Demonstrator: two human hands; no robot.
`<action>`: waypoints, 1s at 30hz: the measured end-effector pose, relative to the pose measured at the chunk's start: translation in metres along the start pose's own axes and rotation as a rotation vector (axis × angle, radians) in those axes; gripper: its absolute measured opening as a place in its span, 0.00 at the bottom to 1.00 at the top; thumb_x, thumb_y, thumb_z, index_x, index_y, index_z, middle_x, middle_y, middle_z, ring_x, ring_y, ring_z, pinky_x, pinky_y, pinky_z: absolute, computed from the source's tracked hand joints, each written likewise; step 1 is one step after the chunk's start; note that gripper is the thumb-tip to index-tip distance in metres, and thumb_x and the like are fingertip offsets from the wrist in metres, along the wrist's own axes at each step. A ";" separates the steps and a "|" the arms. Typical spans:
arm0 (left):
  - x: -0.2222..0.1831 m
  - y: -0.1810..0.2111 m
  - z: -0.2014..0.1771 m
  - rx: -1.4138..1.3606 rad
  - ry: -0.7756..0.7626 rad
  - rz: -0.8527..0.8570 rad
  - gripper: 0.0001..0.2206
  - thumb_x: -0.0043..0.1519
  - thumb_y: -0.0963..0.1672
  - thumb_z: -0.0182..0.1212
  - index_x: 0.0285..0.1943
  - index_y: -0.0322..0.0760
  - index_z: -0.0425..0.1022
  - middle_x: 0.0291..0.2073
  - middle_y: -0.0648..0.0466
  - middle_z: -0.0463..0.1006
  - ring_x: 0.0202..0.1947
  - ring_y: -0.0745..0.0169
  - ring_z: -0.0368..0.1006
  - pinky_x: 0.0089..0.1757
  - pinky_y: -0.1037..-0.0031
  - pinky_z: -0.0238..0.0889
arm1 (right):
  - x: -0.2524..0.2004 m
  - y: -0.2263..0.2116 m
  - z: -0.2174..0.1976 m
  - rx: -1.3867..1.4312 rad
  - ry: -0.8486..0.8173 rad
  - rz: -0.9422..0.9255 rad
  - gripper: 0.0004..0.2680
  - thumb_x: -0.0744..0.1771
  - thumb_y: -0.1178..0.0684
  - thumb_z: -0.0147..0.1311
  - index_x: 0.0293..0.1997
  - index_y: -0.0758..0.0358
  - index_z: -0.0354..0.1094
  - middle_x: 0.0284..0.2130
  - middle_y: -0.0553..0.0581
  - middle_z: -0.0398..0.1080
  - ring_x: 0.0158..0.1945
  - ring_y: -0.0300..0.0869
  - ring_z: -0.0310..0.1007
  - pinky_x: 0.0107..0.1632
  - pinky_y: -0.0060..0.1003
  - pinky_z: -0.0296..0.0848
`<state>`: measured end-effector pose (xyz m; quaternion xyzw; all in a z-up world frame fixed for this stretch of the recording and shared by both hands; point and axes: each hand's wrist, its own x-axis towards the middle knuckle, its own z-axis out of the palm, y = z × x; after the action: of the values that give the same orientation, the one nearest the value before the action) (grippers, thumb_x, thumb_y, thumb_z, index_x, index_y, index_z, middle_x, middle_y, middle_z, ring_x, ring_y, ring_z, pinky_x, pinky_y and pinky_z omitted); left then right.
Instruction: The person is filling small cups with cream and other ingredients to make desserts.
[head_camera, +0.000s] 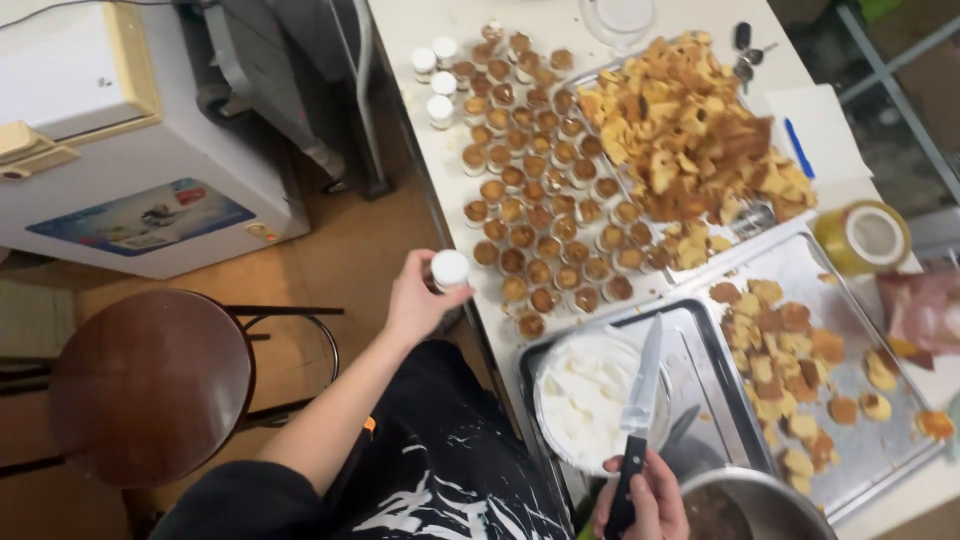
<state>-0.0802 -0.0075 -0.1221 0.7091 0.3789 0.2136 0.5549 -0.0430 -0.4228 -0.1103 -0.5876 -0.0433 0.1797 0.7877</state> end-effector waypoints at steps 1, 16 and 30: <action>0.023 -0.006 -0.004 0.001 0.008 -0.003 0.32 0.47 0.46 0.81 0.57 0.31 0.68 0.46 0.50 0.84 0.45 0.66 0.80 0.46 0.72 0.73 | 0.010 -0.003 0.005 0.000 -0.007 0.004 0.16 0.68 0.65 0.36 0.65 0.77 0.58 0.41 0.76 0.70 0.16 0.45 0.66 0.14 0.36 0.66; 0.302 -0.094 0.005 0.333 0.080 0.268 0.27 0.46 0.44 0.82 0.55 0.34 0.79 0.50 0.48 0.77 0.53 0.47 0.69 0.53 0.64 0.64 | 0.070 0.052 0.046 -0.068 0.180 0.038 0.20 0.69 0.60 0.40 0.72 0.73 0.51 0.42 0.77 0.70 0.19 0.49 0.74 0.15 0.38 0.71; 0.299 -0.122 0.018 0.322 -0.127 0.482 0.28 0.51 0.45 0.74 0.61 0.35 0.73 0.54 0.47 0.74 0.56 0.45 0.68 0.56 0.60 0.62 | 0.120 -0.003 0.243 -0.219 0.436 0.112 0.18 0.69 0.63 0.35 0.67 0.76 0.55 0.43 0.76 0.69 0.14 0.47 0.66 0.13 0.38 0.65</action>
<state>0.0823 0.2251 -0.2784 0.8694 0.1932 0.2314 0.3915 0.0014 -0.1621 -0.0498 -0.6958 0.1412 0.0862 0.6989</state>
